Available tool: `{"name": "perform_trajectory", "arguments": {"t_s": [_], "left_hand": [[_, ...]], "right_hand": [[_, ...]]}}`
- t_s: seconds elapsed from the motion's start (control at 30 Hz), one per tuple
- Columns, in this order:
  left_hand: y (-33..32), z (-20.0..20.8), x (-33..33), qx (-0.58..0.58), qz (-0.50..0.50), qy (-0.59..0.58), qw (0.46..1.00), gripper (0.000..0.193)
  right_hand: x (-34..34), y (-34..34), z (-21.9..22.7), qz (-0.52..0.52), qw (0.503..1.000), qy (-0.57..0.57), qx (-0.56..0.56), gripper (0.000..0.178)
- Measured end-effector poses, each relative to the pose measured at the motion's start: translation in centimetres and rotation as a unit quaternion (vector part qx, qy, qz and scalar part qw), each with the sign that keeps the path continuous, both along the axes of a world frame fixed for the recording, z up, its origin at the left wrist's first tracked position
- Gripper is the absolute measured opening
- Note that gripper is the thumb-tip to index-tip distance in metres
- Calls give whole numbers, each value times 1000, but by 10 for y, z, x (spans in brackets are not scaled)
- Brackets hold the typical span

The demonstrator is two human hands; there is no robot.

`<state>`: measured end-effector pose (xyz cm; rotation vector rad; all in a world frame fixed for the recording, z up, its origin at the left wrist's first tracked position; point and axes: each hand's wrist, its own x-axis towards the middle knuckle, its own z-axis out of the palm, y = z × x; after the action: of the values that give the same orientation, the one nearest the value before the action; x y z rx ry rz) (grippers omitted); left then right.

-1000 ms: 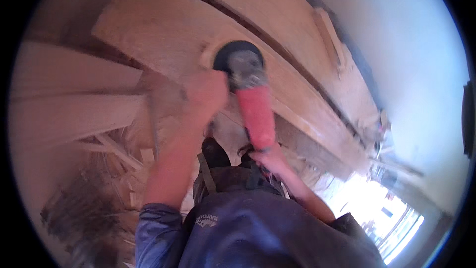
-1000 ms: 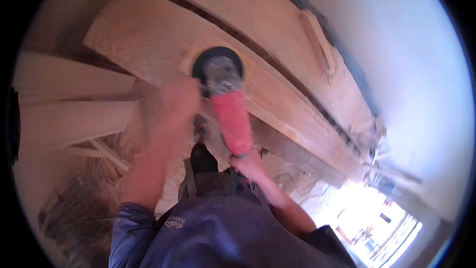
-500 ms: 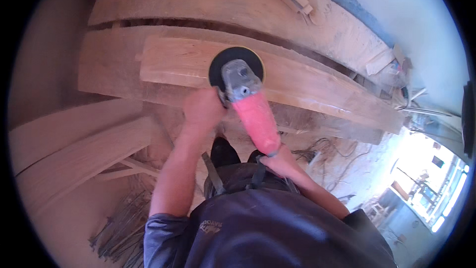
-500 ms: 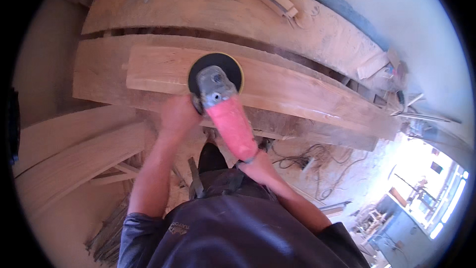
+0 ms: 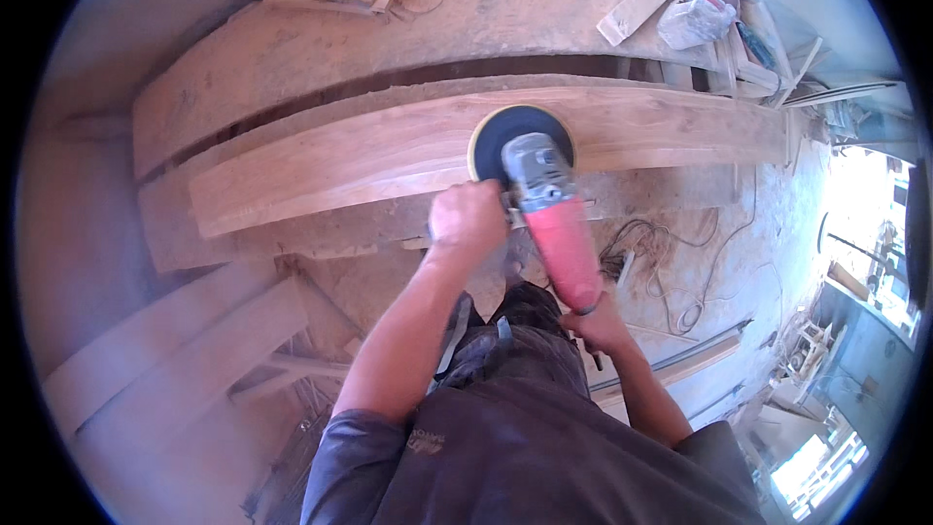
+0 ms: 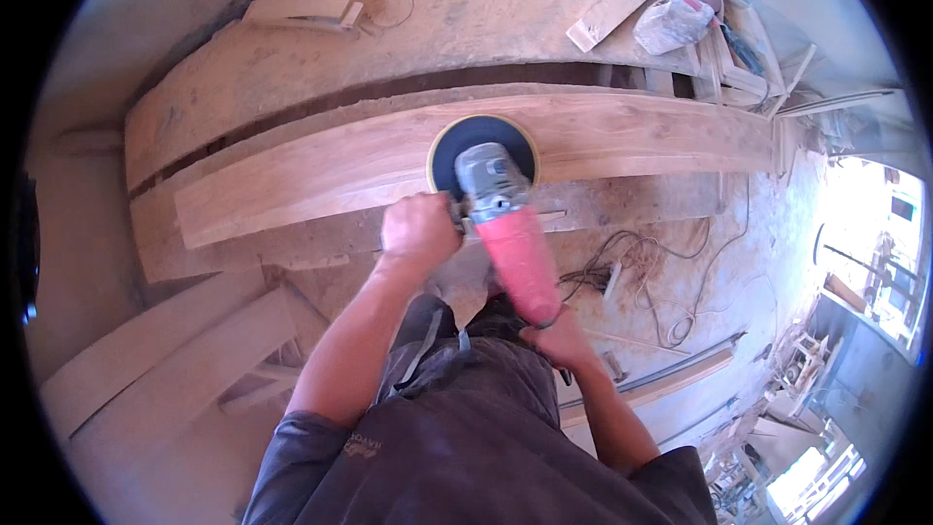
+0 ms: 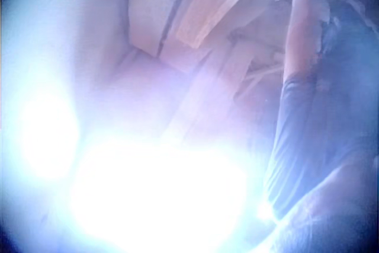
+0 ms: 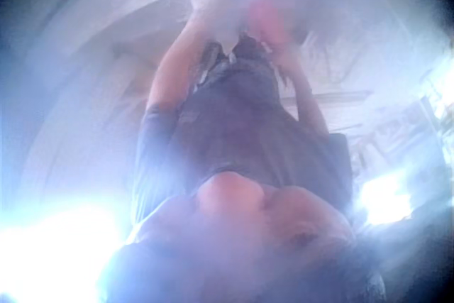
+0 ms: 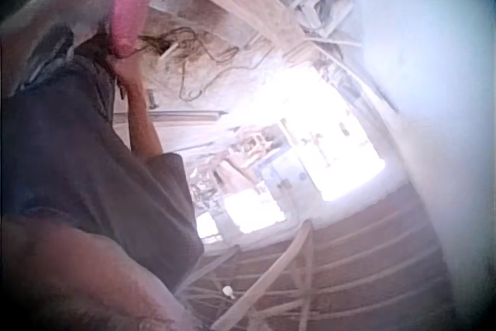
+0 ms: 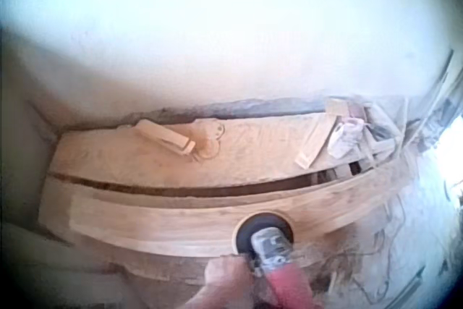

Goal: The person walks through a cluttered workshop and selects a sanding disc. They attach the disc to a handheld power sander and proceed to sand the surface of a long wooden plank resting on a workbench. The person moves the sander back and forth along the length of the wood to smooth the surface.

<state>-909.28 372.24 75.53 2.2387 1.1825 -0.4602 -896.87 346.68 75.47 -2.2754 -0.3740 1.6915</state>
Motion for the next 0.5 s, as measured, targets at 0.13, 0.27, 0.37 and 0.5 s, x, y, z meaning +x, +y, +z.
{"name": "perform_trajectory", "arguments": {"t_s": [0.13, 0.27, 0.37, 0.5], "left_hand": [[-14, 18, 53, -34, -50, -24, 998, 17], [1, 13, 29, -5, -12, -59, 998, 20], [27, 1, -21, 37, 43, -46, 997, 19], [52, -7, -91, 88, 114, -2, 990, 21]], "right_hand": [[29, -32, 12, -91, 996, 1, 25, 18], [18, -5, 15, -42, 999, 25, 7, 21], [-5, 44, 19, 100, 994, -6, 36, 35], [-42, 82, 2, 174, 962, -45, 204, 45]]}}
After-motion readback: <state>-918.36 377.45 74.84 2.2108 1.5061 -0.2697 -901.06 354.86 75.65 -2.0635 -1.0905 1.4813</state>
